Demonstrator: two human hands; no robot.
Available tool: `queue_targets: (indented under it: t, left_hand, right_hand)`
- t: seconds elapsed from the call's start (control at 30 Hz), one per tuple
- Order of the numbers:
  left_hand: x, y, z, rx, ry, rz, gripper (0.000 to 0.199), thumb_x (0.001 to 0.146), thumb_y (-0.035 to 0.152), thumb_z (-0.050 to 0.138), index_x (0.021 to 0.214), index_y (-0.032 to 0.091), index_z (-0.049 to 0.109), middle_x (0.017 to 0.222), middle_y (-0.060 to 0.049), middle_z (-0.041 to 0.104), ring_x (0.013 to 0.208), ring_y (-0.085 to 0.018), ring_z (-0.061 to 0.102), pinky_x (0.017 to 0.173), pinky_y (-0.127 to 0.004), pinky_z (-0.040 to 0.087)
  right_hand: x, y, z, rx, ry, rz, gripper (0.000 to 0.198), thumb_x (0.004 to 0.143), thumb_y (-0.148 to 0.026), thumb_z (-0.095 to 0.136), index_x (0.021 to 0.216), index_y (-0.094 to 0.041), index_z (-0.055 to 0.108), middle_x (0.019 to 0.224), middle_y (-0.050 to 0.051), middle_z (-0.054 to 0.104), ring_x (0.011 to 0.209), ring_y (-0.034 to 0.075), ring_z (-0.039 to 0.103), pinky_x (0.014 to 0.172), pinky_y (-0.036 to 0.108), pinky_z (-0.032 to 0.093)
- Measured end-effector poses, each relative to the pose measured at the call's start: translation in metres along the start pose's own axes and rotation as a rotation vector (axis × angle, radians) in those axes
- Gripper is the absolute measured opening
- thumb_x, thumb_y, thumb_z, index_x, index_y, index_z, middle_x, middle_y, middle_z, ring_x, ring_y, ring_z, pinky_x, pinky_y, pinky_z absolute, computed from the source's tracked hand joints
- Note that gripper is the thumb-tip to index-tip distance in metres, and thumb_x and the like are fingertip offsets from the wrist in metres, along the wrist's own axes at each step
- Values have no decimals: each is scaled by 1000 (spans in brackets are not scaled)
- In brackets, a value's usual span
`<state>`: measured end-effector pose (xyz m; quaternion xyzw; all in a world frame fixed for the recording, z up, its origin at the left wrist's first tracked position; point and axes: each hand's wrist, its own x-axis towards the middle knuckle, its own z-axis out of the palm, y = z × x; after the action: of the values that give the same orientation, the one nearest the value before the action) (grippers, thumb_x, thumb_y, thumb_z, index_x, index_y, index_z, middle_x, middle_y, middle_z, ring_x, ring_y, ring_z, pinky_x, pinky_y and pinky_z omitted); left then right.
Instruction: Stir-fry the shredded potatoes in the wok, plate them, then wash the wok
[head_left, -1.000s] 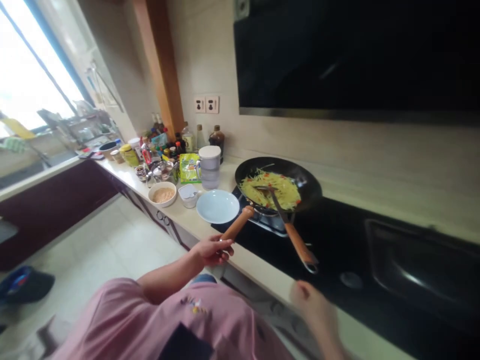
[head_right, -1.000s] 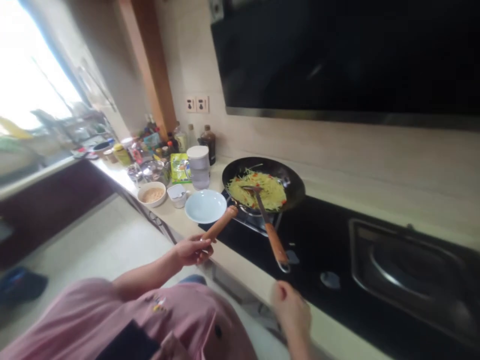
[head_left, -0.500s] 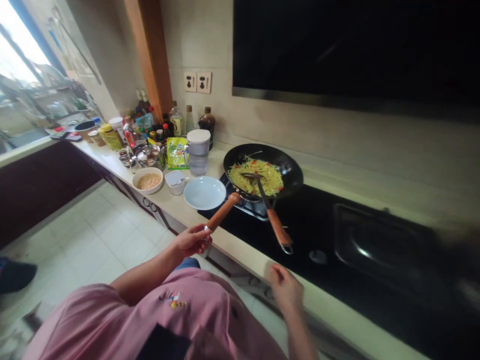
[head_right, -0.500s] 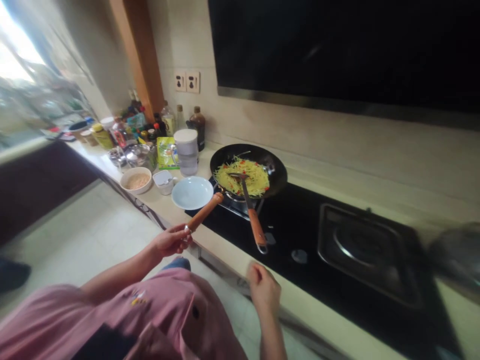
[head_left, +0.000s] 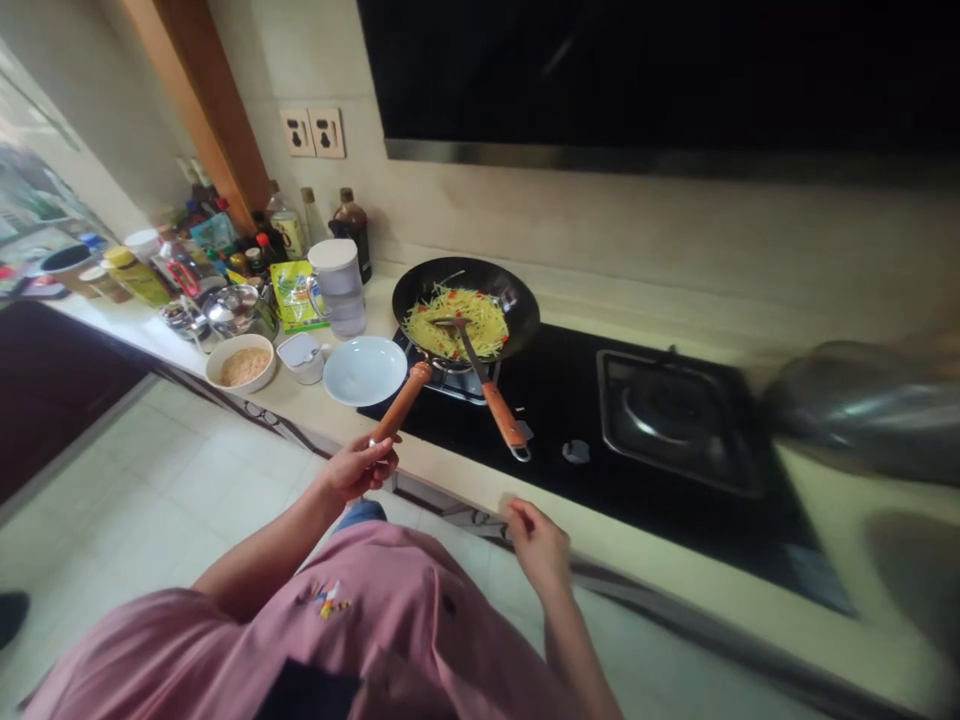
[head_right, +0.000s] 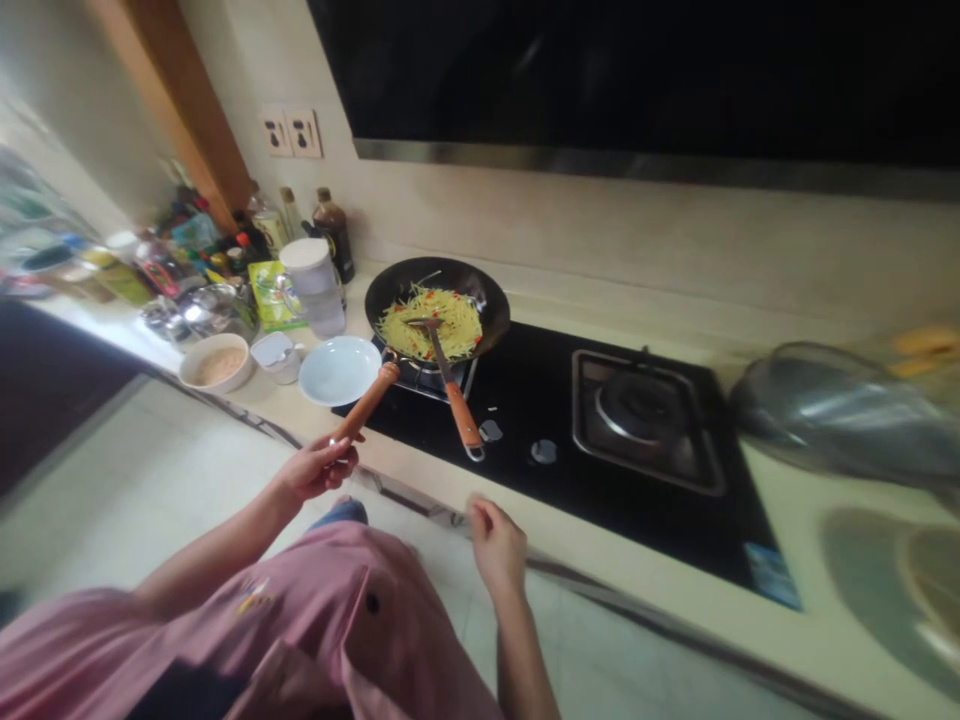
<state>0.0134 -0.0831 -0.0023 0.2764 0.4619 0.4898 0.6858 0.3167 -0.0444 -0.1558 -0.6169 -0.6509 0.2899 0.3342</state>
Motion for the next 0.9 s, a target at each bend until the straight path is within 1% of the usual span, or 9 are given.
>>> queue_targets:
  t: [0.2, 0.33, 0.5, 0.63, 0.9]
  left_hand:
    - [6, -6, 0, -3, -1, -40, 62, 60, 47, 85, 100, 14, 51, 65, 2, 55, 43, -4, 42, 39, -16, 21]
    - [9, -9, -2, -25, -7, -68, 63, 57, 46, 87, 98, 16, 51, 66, 3, 56, 43, -4, 43, 40, -16, 22]
    - [8, -11, -2, -36, -17, -63, 67, 52, 46, 90, 97, 16, 50, 64, 2, 57, 43, -4, 44, 39, -16, 24]
    - [7, -11, -1, -30, -24, -64, 67, 52, 46, 90, 96, 15, 51, 63, 3, 57, 43, -4, 43, 39, -15, 23]
    - [7, -8, -1, -25, -35, -76, 64, 53, 45, 89, 96, 16, 51, 62, 3, 56, 42, -3, 40, 39, -15, 21]
  right_hand:
    - [0, 12, -3, -3, -41, 92, 61, 70, -64, 46, 94, -15, 73, 98, 14, 72, 89, 29, 68, 87, 39, 50]
    - [5, 10, -10, -68, -106, 144, 66, 66, -67, 46, 99, -16, 73, 97, 14, 72, 89, 30, 67, 84, 40, 50]
    - [12, 0, -17, -127, -163, 165, 68, 65, -67, 43, 101, -17, 73, 97, 14, 72, 88, 31, 65, 82, 40, 48]
    - [16, -4, -17, -152, -197, 190, 72, 64, -67, 41, 103, -16, 72, 98, 14, 72, 89, 32, 65, 83, 41, 47]
    - [19, -9, -17, -139, -197, 180, 73, 63, -68, 40, 103, -16, 72, 100, 13, 72, 90, 33, 64, 83, 41, 47]
